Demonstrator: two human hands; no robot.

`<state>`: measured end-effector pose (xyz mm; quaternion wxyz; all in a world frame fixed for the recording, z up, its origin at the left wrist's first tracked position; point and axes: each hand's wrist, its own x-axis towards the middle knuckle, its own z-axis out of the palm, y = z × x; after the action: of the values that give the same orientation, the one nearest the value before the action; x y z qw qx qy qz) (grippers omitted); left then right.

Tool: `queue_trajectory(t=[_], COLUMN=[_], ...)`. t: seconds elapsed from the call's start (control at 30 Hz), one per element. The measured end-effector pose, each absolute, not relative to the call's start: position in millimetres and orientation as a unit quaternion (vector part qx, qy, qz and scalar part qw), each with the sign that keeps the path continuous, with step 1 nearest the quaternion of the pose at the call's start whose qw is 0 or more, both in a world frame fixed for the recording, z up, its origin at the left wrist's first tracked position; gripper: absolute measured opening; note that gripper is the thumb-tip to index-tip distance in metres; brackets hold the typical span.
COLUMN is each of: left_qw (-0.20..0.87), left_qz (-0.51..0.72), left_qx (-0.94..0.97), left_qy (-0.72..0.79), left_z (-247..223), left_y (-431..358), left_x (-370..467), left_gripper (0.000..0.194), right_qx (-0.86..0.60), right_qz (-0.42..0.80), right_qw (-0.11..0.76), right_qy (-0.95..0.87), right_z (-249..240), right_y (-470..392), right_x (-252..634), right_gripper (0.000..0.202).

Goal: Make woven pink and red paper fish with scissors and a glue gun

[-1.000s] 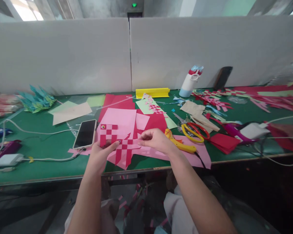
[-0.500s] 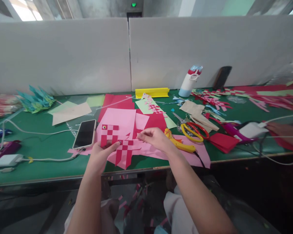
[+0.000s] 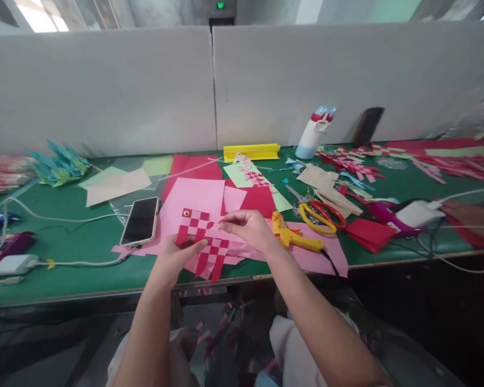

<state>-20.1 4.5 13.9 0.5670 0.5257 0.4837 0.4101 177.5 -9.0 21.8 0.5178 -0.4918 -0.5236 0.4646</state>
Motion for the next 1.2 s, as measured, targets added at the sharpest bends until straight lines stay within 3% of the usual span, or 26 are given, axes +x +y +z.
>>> queue_trajectory(t=[0.67, 1.0, 1.2], left_qw=[0.555, 0.574, 0.600], left_qz=[0.419, 0.469, 0.531], left_qx=[0.523, 0.442, 0.361], left_qy=[0.492, 0.506, 0.477], left_z=[12.8, 7.1, 11.9], left_y=[3.9, 9.8, 10.3], left_x=[-21.6, -23.2, -22.7], left_gripper=[0.028, 0.038, 0.040], right_qx=[-0.494, -0.612, -0.623], right_qz=[0.450, 0.323, 0.349], right_qw=[0.543, 0.531, 0.426], right_qy=[-0.509, -0.489, -0.555], right_z=[23.9, 35.0, 53.2], right_y=[-11.1, -13.5, -31.1], right_x=[183.1, 228.9, 234.0], right_gripper=[0.021, 0.022, 0.012])
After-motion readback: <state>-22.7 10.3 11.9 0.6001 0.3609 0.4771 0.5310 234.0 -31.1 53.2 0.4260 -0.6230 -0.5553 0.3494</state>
